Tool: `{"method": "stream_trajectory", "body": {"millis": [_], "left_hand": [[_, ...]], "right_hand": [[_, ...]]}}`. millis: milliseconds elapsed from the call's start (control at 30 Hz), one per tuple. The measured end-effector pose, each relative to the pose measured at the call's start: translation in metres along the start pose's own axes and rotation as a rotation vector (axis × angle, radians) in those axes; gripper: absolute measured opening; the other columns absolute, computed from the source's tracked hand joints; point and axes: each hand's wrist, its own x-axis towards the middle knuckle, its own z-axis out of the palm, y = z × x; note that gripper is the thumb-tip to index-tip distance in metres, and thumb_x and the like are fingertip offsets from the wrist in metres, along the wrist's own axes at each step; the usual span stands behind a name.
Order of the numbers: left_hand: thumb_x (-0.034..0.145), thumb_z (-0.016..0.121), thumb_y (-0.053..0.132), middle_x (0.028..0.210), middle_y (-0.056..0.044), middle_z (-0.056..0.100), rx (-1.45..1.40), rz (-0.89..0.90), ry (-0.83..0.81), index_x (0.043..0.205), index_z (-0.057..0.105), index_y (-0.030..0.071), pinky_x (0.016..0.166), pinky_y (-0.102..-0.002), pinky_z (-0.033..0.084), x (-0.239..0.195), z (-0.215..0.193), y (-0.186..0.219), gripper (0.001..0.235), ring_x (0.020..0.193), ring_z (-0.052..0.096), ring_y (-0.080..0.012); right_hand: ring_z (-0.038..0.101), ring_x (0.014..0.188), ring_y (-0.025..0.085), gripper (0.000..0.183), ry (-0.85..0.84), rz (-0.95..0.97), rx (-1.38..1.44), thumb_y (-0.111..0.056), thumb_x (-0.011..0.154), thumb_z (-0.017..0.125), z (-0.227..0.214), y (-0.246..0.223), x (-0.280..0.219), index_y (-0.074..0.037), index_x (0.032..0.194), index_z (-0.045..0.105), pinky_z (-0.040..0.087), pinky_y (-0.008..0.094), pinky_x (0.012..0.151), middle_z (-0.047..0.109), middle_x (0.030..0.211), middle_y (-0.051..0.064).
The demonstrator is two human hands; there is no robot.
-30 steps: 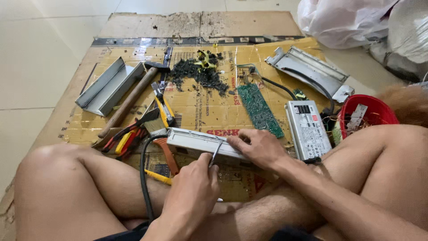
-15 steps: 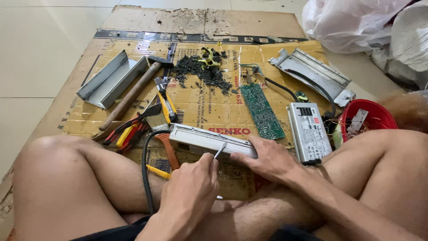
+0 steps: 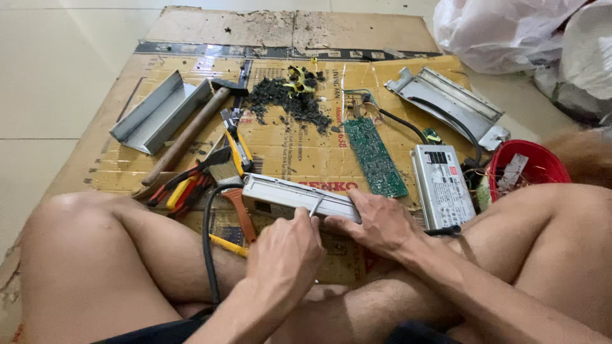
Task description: The person sits on a cardboard sheet and uses a screwdriver to remove screws from a silver metal casing. They then use pliers to pull out a black cable from the casing. The person continues to unscrew and pry open the casing to access the internal components.
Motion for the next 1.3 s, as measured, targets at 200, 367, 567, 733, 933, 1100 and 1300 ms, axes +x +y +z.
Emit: {"method": "stream_trajectory", "body": {"millis": [200,367,567,733,933,1100,1300], "left_hand": [[0.105,0.036,0.052,0.076,-0.013,0.065,-0.484,-0.319,-0.158,0.091,0.067,0.004,0.048,-0.042,0.041,0.013,-0.011,0.004,0.059,0.054,0.056,-0.0283],[0.105,0.037,0.049,0.086,-0.017,0.057,-0.494,-0.264,-0.085,0.093,0.059,0.010,0.068,-0.047,0.034,0.011,0.003,-0.002,0.047,0.077,0.047,-0.0343],[0.108,0.033,0.046,0.101,-0.022,0.070,0.064,-0.027,0.077,0.104,0.059,0.009,0.082,-0.062,0.050,0.025,0.033,-0.016,0.045,0.100,0.066,-0.0477],[0.104,0.029,0.048,0.114,-0.032,0.066,-0.200,-0.136,0.003,0.109,0.069,0.003,0.091,-0.059,0.047,0.014,0.019,0.006,0.060,0.109,0.062,-0.0523],[0.103,0.030,0.048,0.118,-0.027,0.068,-0.540,-0.307,0.056,0.113,0.072,0.005,0.097,-0.055,0.045,0.025,0.056,0.021,0.061,0.115,0.061,-0.0478],[0.105,0.027,0.045,0.109,-0.025,0.071,-0.449,-0.243,0.083,0.109,0.070,0.008,0.089,-0.058,0.047,0.017,0.054,0.020,0.057,0.104,0.065,-0.0477],[0.109,0.028,0.045,0.103,-0.030,0.070,-0.152,-0.035,0.001,0.099,0.069,-0.001,0.085,-0.059,0.051,0.024,0.020,-0.007,0.062,0.095,0.069,-0.0473]], "right_hand": [[0.067,0.078,0.033,0.051,-0.038,0.058,0.015,-0.068,0.093,0.051,-0.009,-0.008,-0.005,-0.017,0.098,0.049,0.051,0.048,0.070,0.067,0.087,0.010],[0.068,0.089,0.040,0.052,0.005,0.037,-0.019,-0.067,0.091,0.055,0.001,-0.005,0.002,-0.018,0.105,0.051,0.050,0.053,0.076,0.069,0.097,0.011],[0.065,0.068,0.026,0.055,0.029,-0.056,-0.018,-0.070,0.093,0.052,0.004,0.001,-0.001,-0.015,0.098,0.049,0.056,0.046,0.061,0.061,0.083,0.006],[0.063,0.068,0.026,0.054,-0.005,-0.006,0.019,-0.068,0.094,0.050,0.011,0.006,0.006,-0.015,0.107,0.049,0.057,0.046,0.064,0.065,0.083,0.007],[0.062,0.062,0.025,0.042,0.055,-0.063,0.002,-0.053,0.100,0.054,0.022,0.017,0.011,-0.012,0.103,0.047,0.057,0.043,0.056,0.061,0.081,0.008],[0.064,0.076,0.034,0.043,0.066,-0.090,-0.032,-0.056,0.098,0.054,0.020,0.015,0.012,-0.014,0.100,0.046,0.052,0.053,0.067,0.063,0.091,0.010],[0.066,0.071,0.022,0.057,0.054,-0.126,-0.123,-0.057,0.086,0.079,0.027,0.025,0.017,-0.017,0.102,0.042,0.060,0.038,0.060,0.064,0.090,0.004]]}}
